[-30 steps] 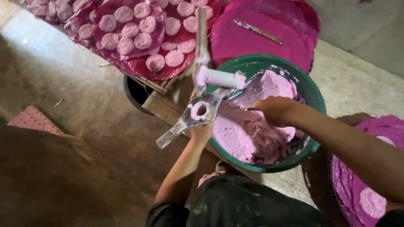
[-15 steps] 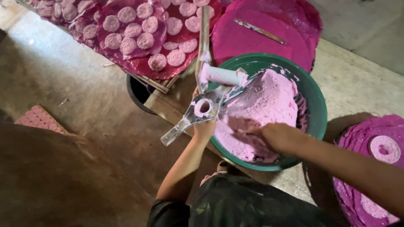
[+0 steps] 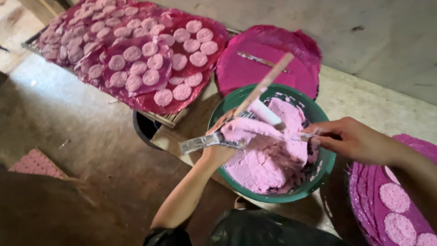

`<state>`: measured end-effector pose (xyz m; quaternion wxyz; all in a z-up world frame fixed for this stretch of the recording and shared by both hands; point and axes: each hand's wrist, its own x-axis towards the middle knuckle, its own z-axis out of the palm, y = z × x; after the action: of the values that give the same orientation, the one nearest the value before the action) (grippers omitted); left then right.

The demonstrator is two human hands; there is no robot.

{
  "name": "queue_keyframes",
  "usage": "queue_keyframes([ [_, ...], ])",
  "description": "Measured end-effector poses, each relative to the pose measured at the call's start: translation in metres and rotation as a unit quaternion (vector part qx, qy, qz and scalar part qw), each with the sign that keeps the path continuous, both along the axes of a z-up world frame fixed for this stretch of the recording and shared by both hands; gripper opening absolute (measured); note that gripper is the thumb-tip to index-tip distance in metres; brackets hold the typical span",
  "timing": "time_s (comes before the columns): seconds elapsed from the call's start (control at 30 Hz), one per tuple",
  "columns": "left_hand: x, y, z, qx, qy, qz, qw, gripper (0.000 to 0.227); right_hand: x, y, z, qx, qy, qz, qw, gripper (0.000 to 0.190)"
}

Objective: The person scoops pink paste from a green bucket into a metal mold, presses it with a plunger, and releases circular discs onto a pink tray. The person repeats this process to fill the tray with multiple discs.

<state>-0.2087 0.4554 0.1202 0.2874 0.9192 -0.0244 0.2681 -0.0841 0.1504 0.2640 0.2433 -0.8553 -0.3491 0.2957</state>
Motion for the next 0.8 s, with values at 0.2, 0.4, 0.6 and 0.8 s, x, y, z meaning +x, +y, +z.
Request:
queue_keyframes([
  [0.2, 0.005, -0.011, 0.002, -0.121, -0.026, -0.088, 0.988, 0.057, -0.013, 0.041, 0.039, -0.204, -0.308, 0.072, 0.927, 0.042],
  [0.4, 0.016, -0.006, -0.009, -0.257, 0.059, -0.009, 0.965, 0.051, -0.022, 0.059, 0.037, -0.141, -0.377, 0.132, 0.906, 0.046],
  [0.6, 0.017, -0.012, -0.013, 0.089, -0.035, -0.012, 0.995, 0.045, -0.047, 0.100, -0.005, -0.184, -0.488, 0.271, 0.809, 0.030],
  [0.8, 0.001, -0.012, -0.019, -0.142, 0.077, -0.036, 0.986, 0.029, -0.067, 0.062, -0.014, -0.123, -0.457, 0.226, 0.852, 0.033],
])
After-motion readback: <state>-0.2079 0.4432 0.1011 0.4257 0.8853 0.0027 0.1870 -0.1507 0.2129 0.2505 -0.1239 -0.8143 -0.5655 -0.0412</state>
